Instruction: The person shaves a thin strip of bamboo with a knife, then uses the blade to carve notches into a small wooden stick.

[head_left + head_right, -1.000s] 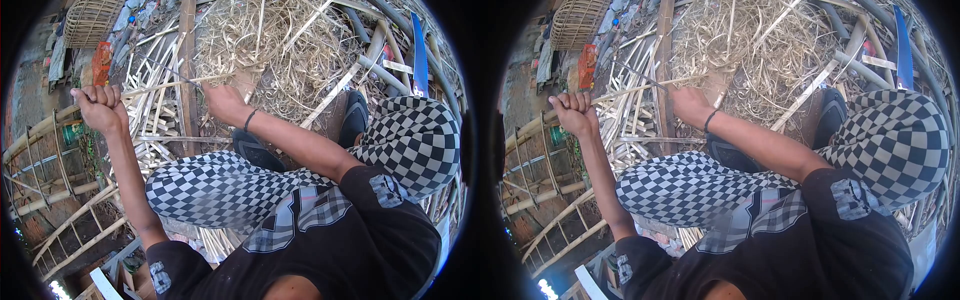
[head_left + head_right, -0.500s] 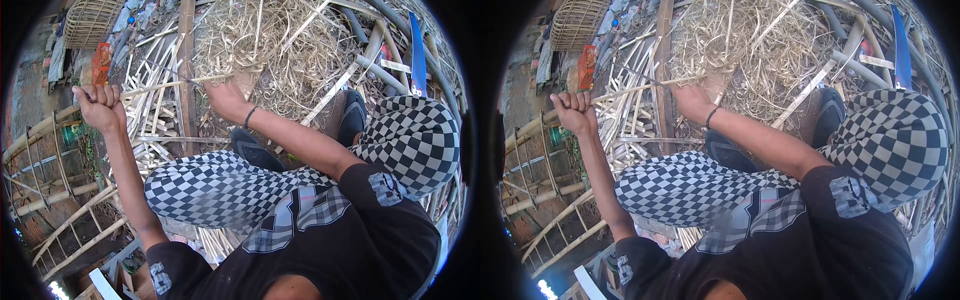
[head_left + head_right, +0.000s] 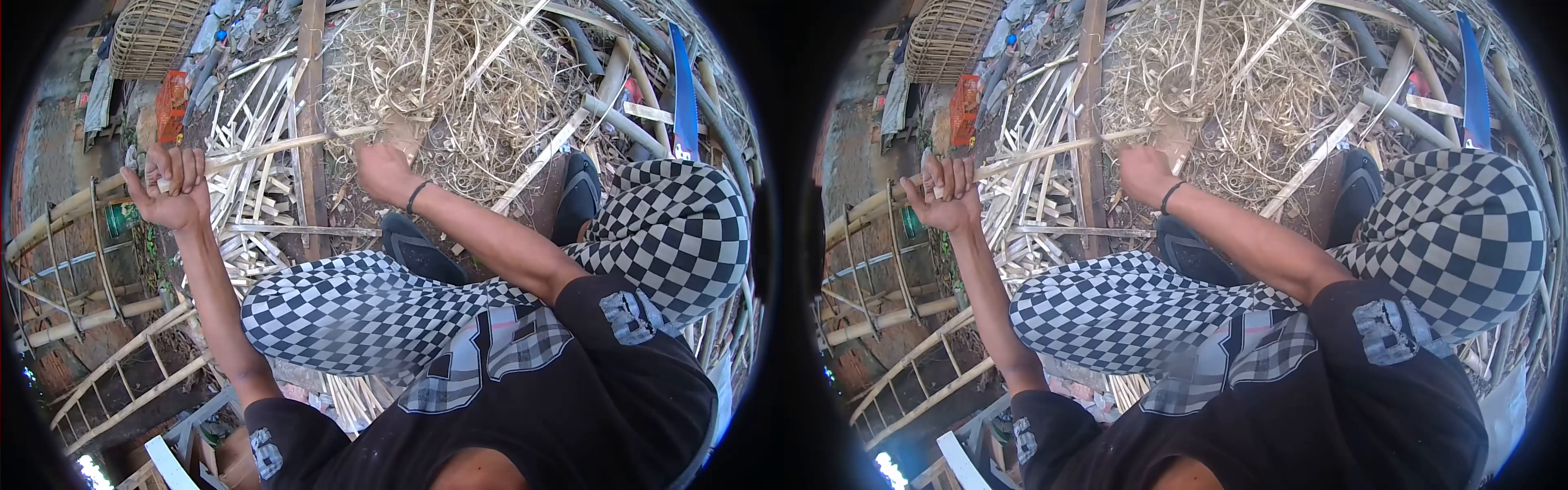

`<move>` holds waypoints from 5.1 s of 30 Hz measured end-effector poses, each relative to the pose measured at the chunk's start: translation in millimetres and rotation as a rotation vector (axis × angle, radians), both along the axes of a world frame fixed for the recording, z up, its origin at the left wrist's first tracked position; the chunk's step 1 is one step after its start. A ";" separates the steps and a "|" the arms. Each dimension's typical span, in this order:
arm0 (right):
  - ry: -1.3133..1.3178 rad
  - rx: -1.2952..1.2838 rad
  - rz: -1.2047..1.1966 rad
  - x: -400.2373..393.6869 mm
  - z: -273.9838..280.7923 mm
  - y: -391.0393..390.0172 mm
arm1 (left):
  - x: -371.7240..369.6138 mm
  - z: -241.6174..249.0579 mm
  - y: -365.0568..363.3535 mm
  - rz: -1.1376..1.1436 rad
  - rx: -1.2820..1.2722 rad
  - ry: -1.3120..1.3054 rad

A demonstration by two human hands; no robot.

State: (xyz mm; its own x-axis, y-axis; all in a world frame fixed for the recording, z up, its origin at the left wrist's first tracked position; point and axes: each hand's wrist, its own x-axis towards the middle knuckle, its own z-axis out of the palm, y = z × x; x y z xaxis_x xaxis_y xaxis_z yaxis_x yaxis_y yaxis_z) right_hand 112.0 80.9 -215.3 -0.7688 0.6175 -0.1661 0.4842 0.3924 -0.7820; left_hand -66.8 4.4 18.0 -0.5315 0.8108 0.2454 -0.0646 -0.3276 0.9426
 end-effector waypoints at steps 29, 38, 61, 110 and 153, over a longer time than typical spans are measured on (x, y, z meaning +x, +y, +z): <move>0.151 -0.112 -0.001 0.6 58.3 27.5 | -10.7 4.5 13.9 0.073 0.203 -0.098; 0.290 -0.099 0.039 11.1 92.2 15.1 | -17.3 1.1 21.3 0.495 0.115 -0.015; 0.456 -0.029 0.000 30.7 151.2 5.5 | 13.6 25.2 17.2 0.006 -0.090 0.165; 0.400 0.010 0.035 1.7 117.3 -7.9 | 23.5 1.2 25.2 0.533 0.017 0.217; 0.410 0.031 0.076 -10.8 69.1 -25.0 | -10.2 -8.9 0.9 0.631 -0.074 0.144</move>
